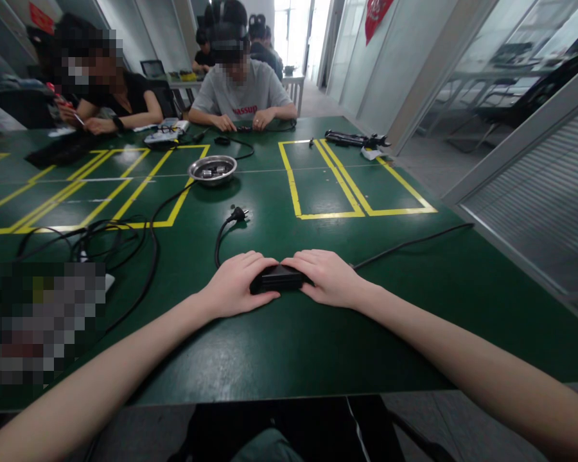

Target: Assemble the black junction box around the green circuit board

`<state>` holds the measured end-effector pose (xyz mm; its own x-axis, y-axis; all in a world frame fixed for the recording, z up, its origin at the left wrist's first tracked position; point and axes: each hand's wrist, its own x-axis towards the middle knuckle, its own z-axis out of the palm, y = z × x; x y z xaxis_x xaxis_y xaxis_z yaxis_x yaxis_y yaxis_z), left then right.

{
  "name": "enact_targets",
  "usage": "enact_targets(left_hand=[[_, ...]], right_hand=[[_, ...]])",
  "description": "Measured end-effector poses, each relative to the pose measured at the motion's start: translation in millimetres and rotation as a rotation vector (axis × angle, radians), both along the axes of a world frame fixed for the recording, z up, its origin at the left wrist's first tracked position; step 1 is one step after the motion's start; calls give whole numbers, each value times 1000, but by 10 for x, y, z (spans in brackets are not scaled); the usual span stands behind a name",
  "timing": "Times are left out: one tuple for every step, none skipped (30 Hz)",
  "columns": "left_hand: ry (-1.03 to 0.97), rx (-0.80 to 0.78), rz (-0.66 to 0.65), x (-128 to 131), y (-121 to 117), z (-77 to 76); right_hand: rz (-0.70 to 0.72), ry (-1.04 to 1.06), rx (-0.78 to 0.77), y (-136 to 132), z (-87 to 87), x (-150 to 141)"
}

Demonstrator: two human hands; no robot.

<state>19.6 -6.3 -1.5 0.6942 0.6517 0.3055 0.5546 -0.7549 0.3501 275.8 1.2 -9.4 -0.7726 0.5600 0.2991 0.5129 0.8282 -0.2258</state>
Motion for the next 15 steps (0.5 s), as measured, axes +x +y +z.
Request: enact_targets(left_hand=[[32, 27, 5, 13, -3, -11], [62, 52, 13, 23, -4, -22], [93, 73, 19, 31, -4, -31], [120, 94, 21, 36, -3, -38], [141, 114, 17, 39, -1, -42], [159, 131, 11, 40, 2, -43], [171, 145, 3, 39, 6, -42], [180, 157, -5, 38, 10, -40], [184, 166, -11, 37, 14, -37], [185, 171, -16, 35, 17, -34], [184, 174, -19, 35, 19, -31], [181, 176, -21, 35, 21, -30], [177, 176, -24, 35, 23, -31], [173, 174, -26, 37, 24, -32], [167, 172, -29, 39, 25, -34]], right_hand=[[-4, -16, 6, -1, -2, -3], [-10, -31, 8, -2, -3, -6], [-14, -44, 7, -4, -3, -7], [-16, -52, 6, -5, -3, -8], [-15, -57, 6, -7, -1, -8], [-14, -59, 5, -8, 2, -7], [-13, -58, 3, -8, 6, -5], [-13, -55, 0, -7, 10, -2], [-12, -51, -6, -6, 14, 1], [-11, -47, -13, -5, 17, 4], [-8, -43, -19, -3, 19, 7], [-5, -40, -23, -1, 20, 8], [-2, -36, -25, 0, 20, 9], [1, -32, -22, 0, 19, 9], [3, -28, -13, 0, 19, 7]])
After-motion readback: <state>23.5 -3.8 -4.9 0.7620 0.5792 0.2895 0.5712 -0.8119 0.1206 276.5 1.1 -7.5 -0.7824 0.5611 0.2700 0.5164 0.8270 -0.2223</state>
